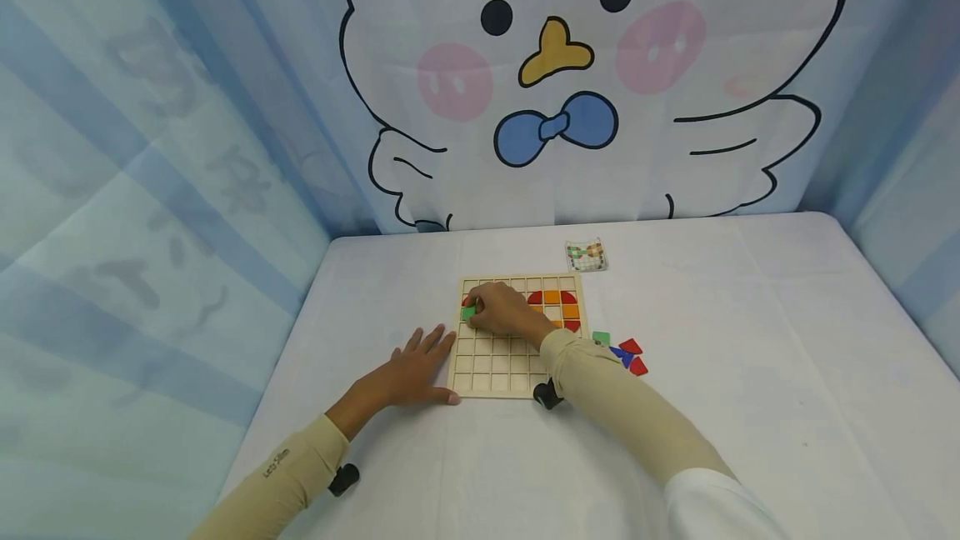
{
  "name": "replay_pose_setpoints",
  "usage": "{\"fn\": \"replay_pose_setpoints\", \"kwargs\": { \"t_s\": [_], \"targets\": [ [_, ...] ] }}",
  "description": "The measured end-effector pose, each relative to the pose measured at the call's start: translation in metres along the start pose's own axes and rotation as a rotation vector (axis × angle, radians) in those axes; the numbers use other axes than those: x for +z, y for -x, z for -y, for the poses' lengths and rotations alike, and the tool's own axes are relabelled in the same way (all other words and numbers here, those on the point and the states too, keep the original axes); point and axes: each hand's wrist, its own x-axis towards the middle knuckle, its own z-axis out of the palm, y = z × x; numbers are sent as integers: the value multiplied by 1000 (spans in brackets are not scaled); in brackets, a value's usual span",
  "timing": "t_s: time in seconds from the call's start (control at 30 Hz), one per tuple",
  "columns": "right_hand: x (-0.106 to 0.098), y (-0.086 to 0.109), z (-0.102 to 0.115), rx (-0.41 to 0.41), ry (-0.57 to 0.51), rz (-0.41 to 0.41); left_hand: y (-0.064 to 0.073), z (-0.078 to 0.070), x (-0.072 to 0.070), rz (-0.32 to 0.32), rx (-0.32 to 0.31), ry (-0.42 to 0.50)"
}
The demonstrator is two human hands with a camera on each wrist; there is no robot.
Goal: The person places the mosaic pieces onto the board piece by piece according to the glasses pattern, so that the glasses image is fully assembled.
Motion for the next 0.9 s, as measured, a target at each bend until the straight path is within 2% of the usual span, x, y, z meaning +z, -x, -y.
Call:
{"fn": "replay_pose_setpoints", "kwargs": {
  "t_s": [0.13,0.37,0.6,0.8,0.9],
  "targets": [
    [-1,-2,1,13,33,10,0,0,0,-1,-2,-2],
    [-2,-3,1,-15,64,3,0,0,-1,-1,-8,-4],
    [-7,0,-1,-44,35,46,2,-2,-1,2,0,13],
    [-28,18,-15,-136,-50,101,2,-3,0,-1,-13,-7],
    [-45,33,-26,-123,-87,106,2,-3,0,-11,-25,-6]
  ]
}}
